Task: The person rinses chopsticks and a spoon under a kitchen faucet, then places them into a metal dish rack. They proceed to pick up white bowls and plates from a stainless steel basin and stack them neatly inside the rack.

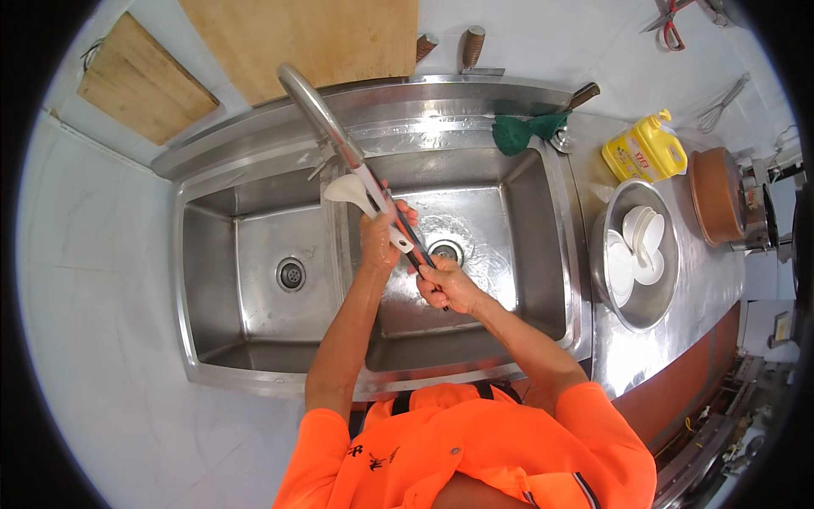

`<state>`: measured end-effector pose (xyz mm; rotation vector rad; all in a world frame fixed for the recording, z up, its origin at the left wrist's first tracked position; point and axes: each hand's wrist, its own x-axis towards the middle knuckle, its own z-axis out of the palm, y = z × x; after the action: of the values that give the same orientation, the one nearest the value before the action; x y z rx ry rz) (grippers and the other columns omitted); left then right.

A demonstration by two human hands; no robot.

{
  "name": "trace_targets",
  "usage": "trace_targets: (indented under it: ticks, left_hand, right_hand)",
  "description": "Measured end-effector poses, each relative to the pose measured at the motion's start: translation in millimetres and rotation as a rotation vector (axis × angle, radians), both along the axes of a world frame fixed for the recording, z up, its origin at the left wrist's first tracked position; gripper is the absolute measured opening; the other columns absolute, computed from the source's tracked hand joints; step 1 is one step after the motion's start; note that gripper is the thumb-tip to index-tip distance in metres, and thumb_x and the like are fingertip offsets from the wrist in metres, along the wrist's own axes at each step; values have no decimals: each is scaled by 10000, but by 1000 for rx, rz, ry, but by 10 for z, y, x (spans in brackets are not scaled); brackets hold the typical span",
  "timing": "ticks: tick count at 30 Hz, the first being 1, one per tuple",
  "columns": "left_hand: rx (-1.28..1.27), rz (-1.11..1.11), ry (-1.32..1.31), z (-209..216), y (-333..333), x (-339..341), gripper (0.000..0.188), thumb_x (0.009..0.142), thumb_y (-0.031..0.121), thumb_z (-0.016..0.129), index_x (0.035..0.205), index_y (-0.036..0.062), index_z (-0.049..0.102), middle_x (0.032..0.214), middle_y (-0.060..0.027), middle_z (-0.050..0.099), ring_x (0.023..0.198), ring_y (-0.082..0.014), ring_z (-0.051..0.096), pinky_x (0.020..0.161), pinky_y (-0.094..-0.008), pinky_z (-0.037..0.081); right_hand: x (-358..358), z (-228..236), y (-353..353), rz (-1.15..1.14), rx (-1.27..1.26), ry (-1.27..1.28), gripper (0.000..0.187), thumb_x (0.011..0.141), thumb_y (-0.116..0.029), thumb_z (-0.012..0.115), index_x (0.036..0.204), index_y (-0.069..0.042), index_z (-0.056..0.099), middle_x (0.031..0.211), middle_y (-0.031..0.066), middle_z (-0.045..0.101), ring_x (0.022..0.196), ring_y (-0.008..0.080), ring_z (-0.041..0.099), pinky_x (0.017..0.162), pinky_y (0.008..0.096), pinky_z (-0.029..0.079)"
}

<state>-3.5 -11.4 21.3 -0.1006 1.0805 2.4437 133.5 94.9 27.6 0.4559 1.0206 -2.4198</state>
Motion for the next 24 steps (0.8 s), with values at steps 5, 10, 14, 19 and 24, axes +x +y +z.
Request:
trace_targets:
  ticks: [5, 10, 14, 19, 24]
  left_hand:
    - [114, -27, -160, -54, 132, -142, 313, 963, 252, 475, 1224, 80, 448, 835, -106, 591, 665, -227, 600, 560, -354, 518]
    - [89, -190, -55, -256, -1, -234, 276, 961, 221, 473, 1089, -19, 523, 734, -98, 587, 550, -212, 561, 512, -355, 504]
    - [-132, -394, 135, -129, -77, -181, 282, 942, 233, 504, 1044, -28, 537, 859, -184, 652, 691, -263, 659, 620, -374, 563]
    - [-15, -267, 24, 25, -94, -37, 300, 924, 214, 544, 1163, 41, 489, 1108, -241, 603, 854, -298, 659, 723, -404, 565]
    - [100, -115, -121, -6, 123, 305, 339, 903, 194, 587, 1200, 75, 476, 1004, -148, 620, 818, -253, 631, 689, -387, 546]
  right_hand:
    - [328, -1, 108, 18, 76, -100, 215, 979, -253, 456, 1052, -57, 506, 637, 13, 418, 422, 92, 352, 350, 244, 261]
    - [458, 120, 209, 61, -222, -66, 255, 958, -224, 500, 1137, -43, 502, 709, 10, 451, 484, 100, 404, 381, 240, 313]
    - [447, 115, 222, 95, -338, -70, 267, 964, -239, 493, 1143, -41, 504, 712, -4, 435, 486, 73, 377, 373, 223, 291]
    - [337, 91, 135, 48, 21, -112, 244, 977, -288, 462, 1009, -50, 504, 647, -10, 414, 420, 65, 338, 337, 224, 261]
    - [100, -33, -39, -56, 281, -111, 320, 962, -368, 478, 840, -73, 463, 560, -12, 376, 366, 81, 322, 318, 258, 264]
